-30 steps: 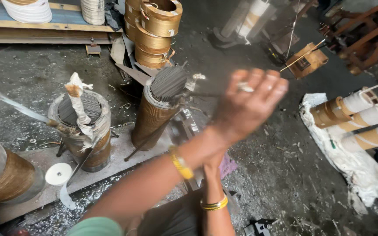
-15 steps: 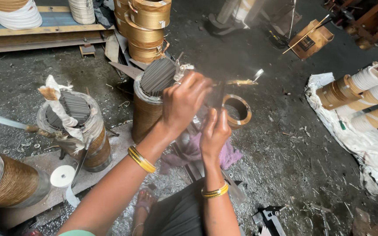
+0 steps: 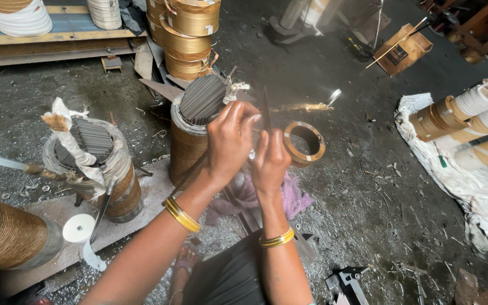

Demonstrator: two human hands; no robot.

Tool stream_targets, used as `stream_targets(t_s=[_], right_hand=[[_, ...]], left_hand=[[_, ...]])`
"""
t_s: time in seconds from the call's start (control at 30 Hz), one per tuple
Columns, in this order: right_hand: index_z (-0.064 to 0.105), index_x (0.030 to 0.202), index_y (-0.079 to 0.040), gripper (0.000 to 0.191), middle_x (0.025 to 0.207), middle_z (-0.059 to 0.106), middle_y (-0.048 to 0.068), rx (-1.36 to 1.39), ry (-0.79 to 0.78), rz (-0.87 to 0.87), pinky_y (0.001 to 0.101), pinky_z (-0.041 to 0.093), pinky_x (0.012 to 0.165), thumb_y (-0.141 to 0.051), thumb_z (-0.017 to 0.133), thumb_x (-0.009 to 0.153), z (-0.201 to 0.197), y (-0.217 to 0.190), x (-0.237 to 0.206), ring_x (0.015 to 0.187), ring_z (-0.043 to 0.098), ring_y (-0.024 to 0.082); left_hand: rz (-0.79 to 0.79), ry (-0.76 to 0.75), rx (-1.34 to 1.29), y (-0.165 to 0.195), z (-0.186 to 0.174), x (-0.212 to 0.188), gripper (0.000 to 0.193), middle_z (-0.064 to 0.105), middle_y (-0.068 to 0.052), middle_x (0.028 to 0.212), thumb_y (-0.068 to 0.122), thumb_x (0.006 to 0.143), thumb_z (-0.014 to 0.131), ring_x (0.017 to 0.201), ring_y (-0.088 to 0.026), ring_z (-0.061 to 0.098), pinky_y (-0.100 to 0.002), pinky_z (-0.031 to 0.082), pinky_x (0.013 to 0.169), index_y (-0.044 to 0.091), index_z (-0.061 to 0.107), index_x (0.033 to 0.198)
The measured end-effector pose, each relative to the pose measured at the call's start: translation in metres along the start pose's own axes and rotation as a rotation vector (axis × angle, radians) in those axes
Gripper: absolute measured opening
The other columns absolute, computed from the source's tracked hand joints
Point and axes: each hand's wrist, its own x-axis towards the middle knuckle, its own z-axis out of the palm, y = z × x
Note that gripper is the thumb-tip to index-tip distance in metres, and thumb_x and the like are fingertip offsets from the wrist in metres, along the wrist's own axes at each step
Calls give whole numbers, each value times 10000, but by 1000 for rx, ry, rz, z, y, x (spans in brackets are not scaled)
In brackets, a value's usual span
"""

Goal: The person sits on the floor and uses scissors to trim the ends of bundles of thin sticks, placing trimmed sticks into cylindrical containers. They then pull white adhesive tape from a roll and wrap it around a curved white tube.

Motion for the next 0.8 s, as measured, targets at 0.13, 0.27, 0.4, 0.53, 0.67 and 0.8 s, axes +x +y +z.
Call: stream_targets(t_s=[0.13, 0.27, 0.4, 0.53, 0.67, 0.8], right_hand=[[568, 1024, 4, 76, 804, 629, 224, -78, -24, 8, 468, 460, 610, -60, 557, 1062, -3, -1, 0, 698, 641, 399], [560, 1026, 24, 76, 791, 614, 237, -74, -44, 14, 459, 465, 574, -49, 558, 1049, -7, -1, 4, 651, 625, 395], [568, 1050, 38, 89, 741, 605, 229, -46, -116, 23, 467, 441, 551, -50, 562, 1049, -6, 1, 11, 623, 611, 401], [548, 1001, 32, 107, 744, 594, 237, -62, -130, 26, 476, 436, 562, -56, 566, 1059, -1, 5, 11, 621, 597, 401], [540, 1005, 17, 89, 812, 621, 234, -103, -108, -15, 478, 443, 581, -45, 549, 1067, 3, 12, 4, 673, 630, 399], [508, 1157, 62, 203, 934, 610, 298, 41, -170, -70, 502, 459, 700, -130, 506, 1090, 10, 21, -8, 834, 610, 481]], left_hand=[[-10, 8, -18, -2, 2, -2, 86, 686, -139, 953, -27, 926, 671, 857, -334, 719, -402, 566, 714, 5, 619, 987], [-24, 9, -35, -4, 4, -2, 87, 687, -135, 953, -14, 930, 677, 850, -329, 720, -400, 562, 704, 5, 617, 990], [-16, 40, -35, -6, 3, -2, 95, 687, -131, 955, -27, 928, 662, 862, -334, 716, -407, 562, 726, 11, 630, 1008], [-48, 52, -22, -8, -9, -4, 74, 680, -120, 942, -11, 944, 671, 836, -297, 717, -388, 557, 710, 10, 623, 997], [-43, 5, 40, -2, -35, -3, 61, 683, -103, 908, 71, 948, 702, 818, -274, 695, -387, 544, 722, 36, 657, 969], [337, -74, 231, 31, -35, 6, 180, 689, -92, 919, 239, 878, 745, 950, -314, 664, -484, 466, 860, 70, 685, 889]])
